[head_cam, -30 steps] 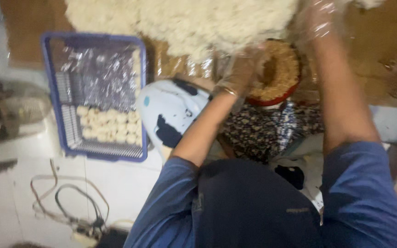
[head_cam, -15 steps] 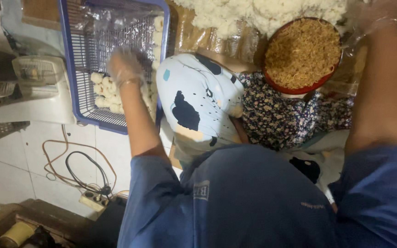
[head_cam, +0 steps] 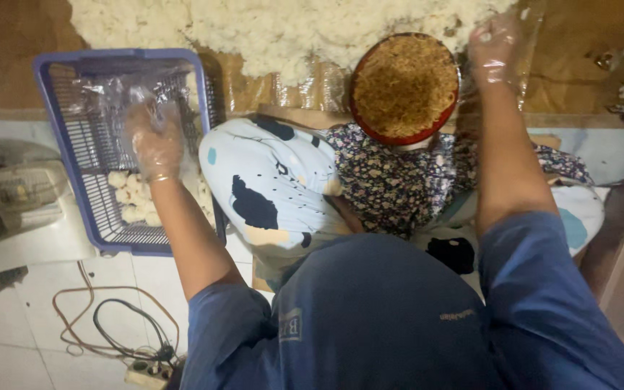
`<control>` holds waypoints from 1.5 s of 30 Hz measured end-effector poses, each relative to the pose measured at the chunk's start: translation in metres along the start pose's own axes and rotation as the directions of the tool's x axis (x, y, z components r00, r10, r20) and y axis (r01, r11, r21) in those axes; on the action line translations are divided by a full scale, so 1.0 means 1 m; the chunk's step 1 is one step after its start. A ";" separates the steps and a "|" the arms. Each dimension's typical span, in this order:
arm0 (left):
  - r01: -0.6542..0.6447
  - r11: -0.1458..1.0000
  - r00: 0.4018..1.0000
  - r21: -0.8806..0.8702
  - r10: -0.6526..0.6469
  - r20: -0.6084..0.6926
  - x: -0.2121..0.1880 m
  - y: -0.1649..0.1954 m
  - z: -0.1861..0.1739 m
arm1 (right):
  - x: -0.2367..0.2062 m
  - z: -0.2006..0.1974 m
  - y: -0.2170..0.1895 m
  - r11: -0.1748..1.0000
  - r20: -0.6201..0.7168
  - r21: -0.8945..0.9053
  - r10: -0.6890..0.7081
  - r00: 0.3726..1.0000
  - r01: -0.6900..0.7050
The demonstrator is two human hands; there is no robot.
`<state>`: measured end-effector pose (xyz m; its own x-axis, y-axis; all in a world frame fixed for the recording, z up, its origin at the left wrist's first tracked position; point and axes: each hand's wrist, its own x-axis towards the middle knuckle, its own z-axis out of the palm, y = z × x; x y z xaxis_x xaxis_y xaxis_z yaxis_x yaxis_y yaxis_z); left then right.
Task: The person scoops a portion of white rice, places it in a bowl of brown filling, and rolls it into a ball. They repeat this process, placing each finished rice ball into a blue basket.
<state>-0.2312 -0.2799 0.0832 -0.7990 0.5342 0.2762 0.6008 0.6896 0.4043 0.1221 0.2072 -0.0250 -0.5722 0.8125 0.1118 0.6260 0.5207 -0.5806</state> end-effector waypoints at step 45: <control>0.577 -0.505 0.798 -0.642 0.180 0.576 -0.061 0.289 0.179 | -0.084 -0.066 -0.164 0.777 0.003 0.551 -0.365 0.931 0.303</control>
<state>-0.0039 -0.0254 0.0269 -0.5146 0.8315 -0.2094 -0.7811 -0.3539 0.5144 0.1029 0.0706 0.1135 -0.7627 0.5654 0.3139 0.0208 0.5065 -0.8620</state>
